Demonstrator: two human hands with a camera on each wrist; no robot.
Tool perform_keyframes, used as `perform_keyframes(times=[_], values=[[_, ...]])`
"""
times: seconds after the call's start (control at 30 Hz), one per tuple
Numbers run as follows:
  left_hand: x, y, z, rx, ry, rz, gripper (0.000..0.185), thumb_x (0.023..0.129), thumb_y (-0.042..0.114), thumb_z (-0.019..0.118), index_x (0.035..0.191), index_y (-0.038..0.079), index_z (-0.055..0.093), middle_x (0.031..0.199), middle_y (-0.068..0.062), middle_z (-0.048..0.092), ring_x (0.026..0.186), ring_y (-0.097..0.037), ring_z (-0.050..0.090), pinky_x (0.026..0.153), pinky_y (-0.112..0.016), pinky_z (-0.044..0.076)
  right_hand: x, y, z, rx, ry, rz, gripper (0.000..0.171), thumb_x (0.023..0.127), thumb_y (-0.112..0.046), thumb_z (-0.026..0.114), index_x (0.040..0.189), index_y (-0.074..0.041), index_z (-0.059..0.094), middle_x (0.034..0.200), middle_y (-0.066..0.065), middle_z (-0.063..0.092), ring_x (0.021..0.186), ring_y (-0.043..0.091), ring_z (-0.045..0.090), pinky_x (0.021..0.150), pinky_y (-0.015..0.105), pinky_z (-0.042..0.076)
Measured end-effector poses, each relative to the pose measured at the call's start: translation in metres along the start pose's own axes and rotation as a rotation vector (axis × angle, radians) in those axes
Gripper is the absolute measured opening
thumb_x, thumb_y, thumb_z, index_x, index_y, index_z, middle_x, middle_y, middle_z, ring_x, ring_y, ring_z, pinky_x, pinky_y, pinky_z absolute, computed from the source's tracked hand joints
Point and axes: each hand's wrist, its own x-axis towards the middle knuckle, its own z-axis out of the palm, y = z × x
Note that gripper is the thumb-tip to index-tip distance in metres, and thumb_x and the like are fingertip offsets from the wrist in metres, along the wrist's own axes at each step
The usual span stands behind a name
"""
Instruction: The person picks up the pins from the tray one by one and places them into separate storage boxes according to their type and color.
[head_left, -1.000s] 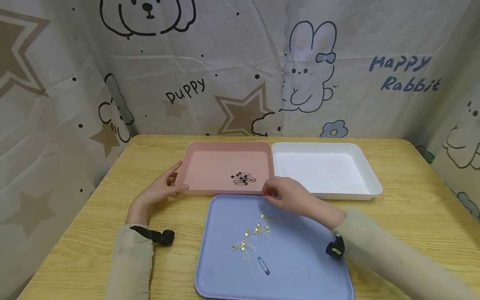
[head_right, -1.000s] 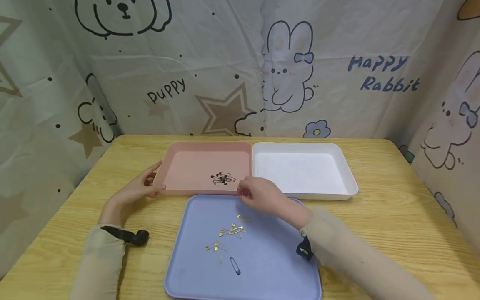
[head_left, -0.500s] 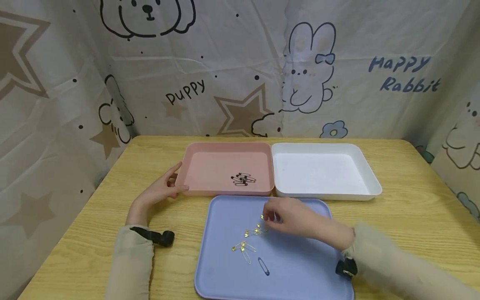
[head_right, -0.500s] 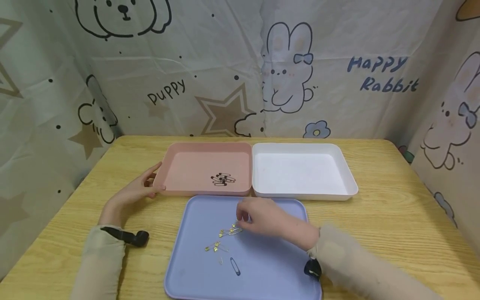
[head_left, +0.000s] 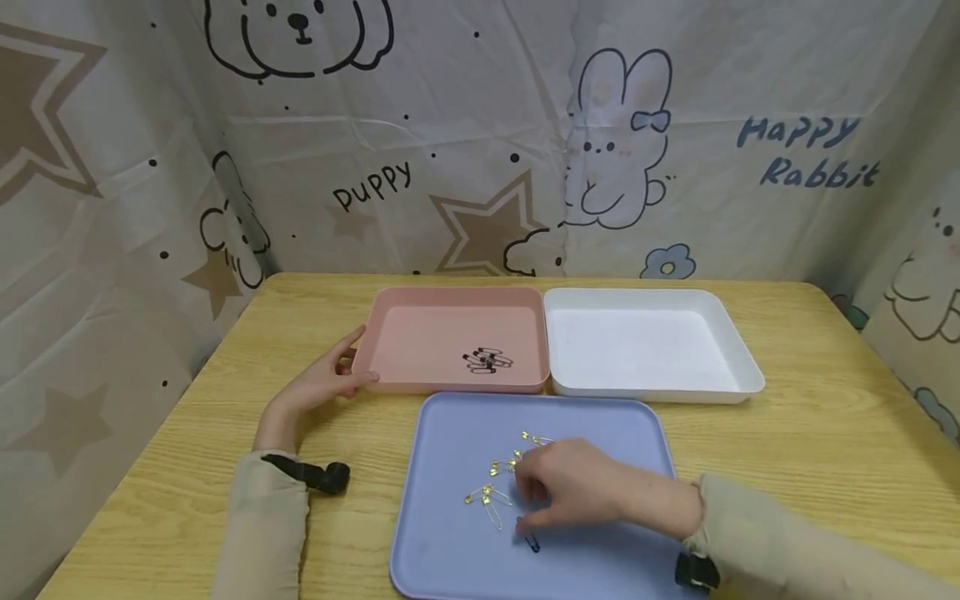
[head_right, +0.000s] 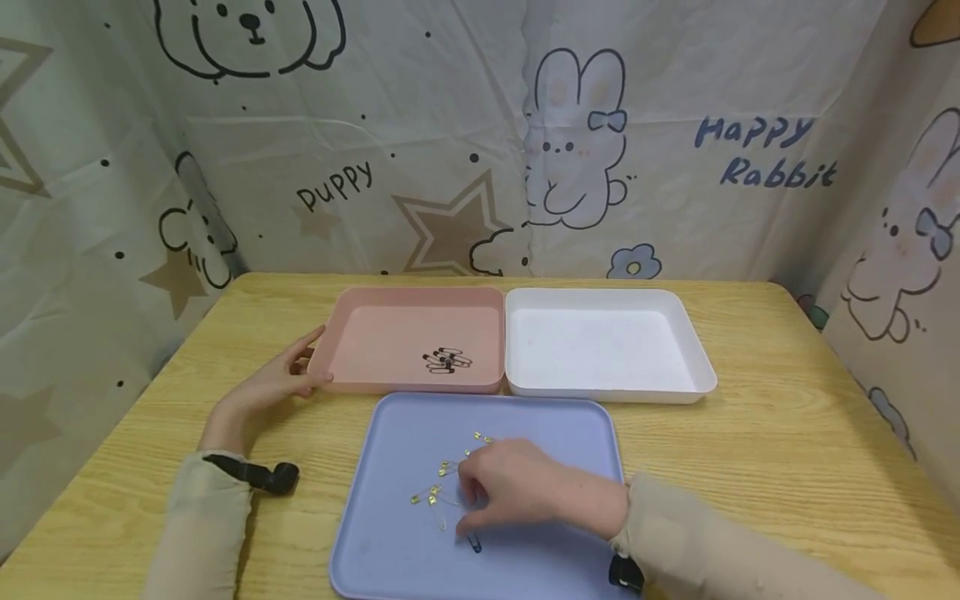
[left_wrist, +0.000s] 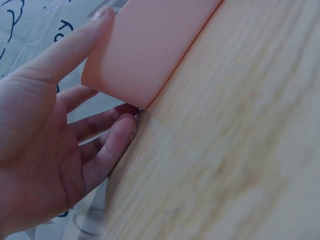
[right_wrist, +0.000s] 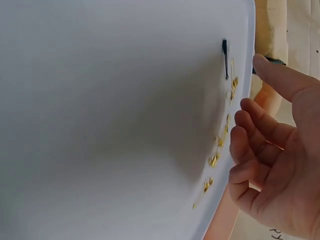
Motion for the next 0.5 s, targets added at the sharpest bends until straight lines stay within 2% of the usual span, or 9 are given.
perform_keyframes(times=[0.17, 0.33, 0.5], values=[[0.0015, -0.0017, -0.0009, -0.006, -0.019, 0.020, 0.086, 0.085, 0.025, 0.063, 0.147, 0.023, 0.004, 0.132, -0.021, 0.033, 0.096, -0.021, 0.046, 0.075, -0.029, 0.046, -0.0014, -0.0060, 0.0043, -0.069, -0.059, 0.007, 0.035, 0.066, -0.056, 0.071, 0.064, -0.026, 0.052, 0.060, -0.019, 0.041, 0.055, -0.004, 0.037, 0.051, 0.016, 0.030], [0.0013, -0.0017, -0.0007, -0.010, -0.017, 0.019, 0.086, 0.084, 0.025, 0.064, 0.147, 0.024, 0.005, 0.132, -0.021, 0.033, 0.096, -0.021, 0.045, 0.075, -0.029, 0.046, -0.0019, -0.0082, 0.0056, -0.144, -0.061, -0.005, 0.029, 0.062, -0.047, 0.075, 0.063, -0.027, 0.055, 0.060, -0.020, 0.041, 0.056, -0.005, 0.037, 0.053, 0.016, 0.029], [0.0003, -0.0013, -0.0008, -0.021, -0.014, 0.022, 0.086, 0.084, 0.024, 0.064, 0.147, 0.025, 0.005, 0.132, -0.021, 0.033, 0.096, -0.021, 0.045, 0.074, -0.028, 0.046, -0.0015, -0.0078, 0.0037, -0.151, -0.080, -0.020, 0.022, 0.064, -0.037, 0.077, 0.065, -0.028, 0.057, 0.062, -0.021, 0.042, 0.058, -0.005, 0.039, 0.055, 0.016, 0.031]])
